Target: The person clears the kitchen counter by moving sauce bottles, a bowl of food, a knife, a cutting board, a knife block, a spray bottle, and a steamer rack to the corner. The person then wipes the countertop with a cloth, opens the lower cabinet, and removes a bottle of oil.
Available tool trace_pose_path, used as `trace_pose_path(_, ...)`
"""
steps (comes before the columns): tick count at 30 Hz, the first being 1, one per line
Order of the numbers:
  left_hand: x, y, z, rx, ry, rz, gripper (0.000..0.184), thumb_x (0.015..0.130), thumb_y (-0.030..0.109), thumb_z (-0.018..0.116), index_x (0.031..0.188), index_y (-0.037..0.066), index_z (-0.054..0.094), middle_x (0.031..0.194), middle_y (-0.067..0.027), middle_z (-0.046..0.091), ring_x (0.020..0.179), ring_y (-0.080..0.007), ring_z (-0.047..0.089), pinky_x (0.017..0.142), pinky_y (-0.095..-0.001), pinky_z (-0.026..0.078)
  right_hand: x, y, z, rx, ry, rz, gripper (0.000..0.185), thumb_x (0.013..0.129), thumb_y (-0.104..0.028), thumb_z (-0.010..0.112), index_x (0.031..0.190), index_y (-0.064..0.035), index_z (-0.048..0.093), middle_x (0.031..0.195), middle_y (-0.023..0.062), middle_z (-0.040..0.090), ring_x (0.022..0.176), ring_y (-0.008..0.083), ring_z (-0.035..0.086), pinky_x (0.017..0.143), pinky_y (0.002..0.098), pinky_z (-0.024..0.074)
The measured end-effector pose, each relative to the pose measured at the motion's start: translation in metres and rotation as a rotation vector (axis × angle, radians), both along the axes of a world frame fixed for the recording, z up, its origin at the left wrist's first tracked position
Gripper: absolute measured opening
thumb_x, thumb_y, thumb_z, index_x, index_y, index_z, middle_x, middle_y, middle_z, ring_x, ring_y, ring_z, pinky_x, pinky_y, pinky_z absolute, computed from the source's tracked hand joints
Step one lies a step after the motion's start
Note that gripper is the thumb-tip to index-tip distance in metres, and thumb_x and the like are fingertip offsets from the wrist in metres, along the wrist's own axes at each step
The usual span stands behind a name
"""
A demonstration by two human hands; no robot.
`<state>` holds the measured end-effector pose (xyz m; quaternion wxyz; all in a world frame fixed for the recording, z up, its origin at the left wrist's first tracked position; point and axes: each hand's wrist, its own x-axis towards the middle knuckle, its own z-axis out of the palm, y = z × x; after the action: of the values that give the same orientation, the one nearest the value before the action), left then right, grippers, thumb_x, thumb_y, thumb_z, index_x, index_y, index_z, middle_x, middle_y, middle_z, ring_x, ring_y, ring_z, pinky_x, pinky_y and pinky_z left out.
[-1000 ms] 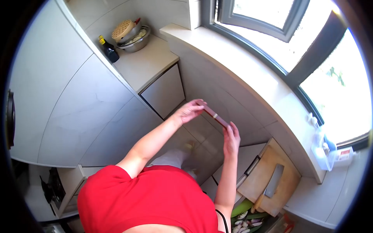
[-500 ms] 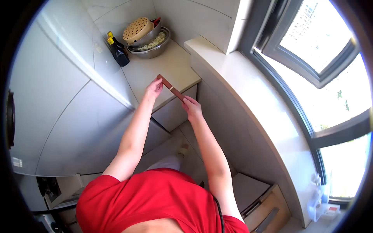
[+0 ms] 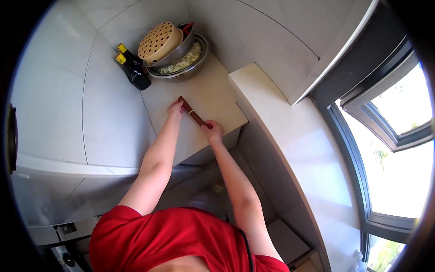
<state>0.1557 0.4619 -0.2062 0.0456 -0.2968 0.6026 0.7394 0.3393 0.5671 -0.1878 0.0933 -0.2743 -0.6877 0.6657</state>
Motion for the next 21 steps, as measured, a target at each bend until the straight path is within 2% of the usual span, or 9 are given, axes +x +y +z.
trace_pose_path(6,-0.024,-0.003,-0.031,-0.302,0.046,-0.009,0.030,0.063,0.003,0.075,0.090,-0.003,0.065,0.079,-0.0117,0.065,0.064,-0.0191,0.061,0.058,-0.0304,0.050,-0.012,-0.007,0.003,0.376,-0.050,0.049,0.026,0.070,-0.014,0.070,0.094,-0.0061,0.064,0.084,0.0091,0.064,0.075,0.0189,0.062,0.069,0.0304,0.0485)
trace_pose_path(10,-0.041,-0.020,-0.064,-0.288,0.141,-0.135,0.032,0.060,0.002,0.076,0.090,-0.003,0.065,0.083,-0.0131,0.065,0.064,-0.0212,0.060,0.060,-0.0342,0.051,-0.012,-0.018,0.012,0.486,-0.135,-0.044,0.022,0.068,-0.018,0.070,0.087,-0.0098,0.066,0.083,0.0081,0.059,0.081,0.0248,0.059,0.073,0.0363,0.0470)
trace_pose_path(12,-0.038,-0.016,-0.046,-0.086,0.021,-0.155,0.028,0.066,-0.003,0.069,0.093,-0.006,0.063,0.088,-0.0165,0.063,0.076,-0.0260,0.060,0.067,-0.0381,0.050,-0.005,-0.019,0.024,0.709,-0.215,-0.047,0.019,0.067,-0.021,0.070,0.083,-0.0126,0.068,0.089,0.0081,0.057,0.092,0.0265,0.054,0.079,0.0383,0.0448)
trace_pose_path(13,-0.049,-0.027,-0.067,0.037,0.084,-0.223,0.025,0.069,-0.003,0.068,0.092,-0.006,0.063,0.089,-0.0153,0.063,0.080,-0.0266,0.059,0.071,-0.0385,0.049,-0.002,-0.020,0.030,0.649,-0.265,-0.055,0.016,0.067,-0.023,0.070,0.080,-0.0130,0.068,0.091,0.0097,0.057,0.097,0.0284,0.051,0.083,0.0396,0.0434)
trace_pose_path(14,-0.097,-0.043,-0.136,0.106,0.079,-0.282,0.021,0.069,-0.002,0.068,0.090,-0.005,0.064,0.088,-0.0144,0.063,0.078,-0.0260,0.059,0.070,-0.0390,0.050,0.004,-0.018,0.033,0.649,-0.294,-0.033,0.022,0.067,-0.024,0.069,0.085,-0.0120,0.068,0.095,0.0121,0.056,0.100,0.0307,0.050,0.084,0.0408,0.0428)
trace_pose_path(16,-0.064,-0.016,-0.062,-0.262,0.060,-0.202,0.021,0.070,0.001,0.064,0.091,-0.002,0.065,0.089,-0.0142,0.064,0.078,-0.0263,0.060,0.070,-0.0391,0.050,0.016,-0.017,0.027,0.438,-0.094,-0.067,0.026,0.071,-0.018,0.066,0.095,-0.0078,0.063,0.102,0.0150,0.056,0.103,0.0338,0.050,0.088,0.0425,0.0410)
trace_pose_path(18,-0.012,0.014,-0.001,-0.530,0.120,-0.031,0.022,0.071,0.004,0.059,0.092,0.002,0.065,0.090,-0.0141,0.065,0.077,-0.0267,0.061,0.069,-0.0391,0.051,0.052,-0.007,0.034,0.385,0.140,-0.079,0.021,0.076,-0.017,0.061,0.093,-0.0054,0.063,0.099,0.0159,0.058,0.098,0.0321,0.054,0.086,0.0398,0.0431)
trace_pose_path(19,0.020,0.024,0.026,-0.572,0.215,0.017,0.022,0.072,0.005,0.057,0.093,0.004,0.066,0.090,-0.0141,0.065,0.077,-0.0268,0.061,0.069,-0.0392,0.051,0.082,0.003,0.038,0.397,0.111,-0.150,0.021,0.076,-0.017,0.061,0.093,-0.0054,0.063,0.099,0.0159,0.058,0.098,0.0321,0.054,0.086,0.0398,0.0431)
trace_pose_path(21,0.100,0.047,0.053,-0.542,0.517,-0.121,0.024,0.075,0.005,0.055,0.097,0.002,0.064,0.094,-0.0132,0.065,0.080,-0.0247,0.059,0.073,-0.0370,0.048,0.175,0.005,0.054,0.285,0.230,-0.149,0.017,0.077,-0.016,0.057,0.088,-0.0055,0.066,0.092,0.0150,0.063,0.088,0.0300,0.060,0.078,0.0390,0.0466)
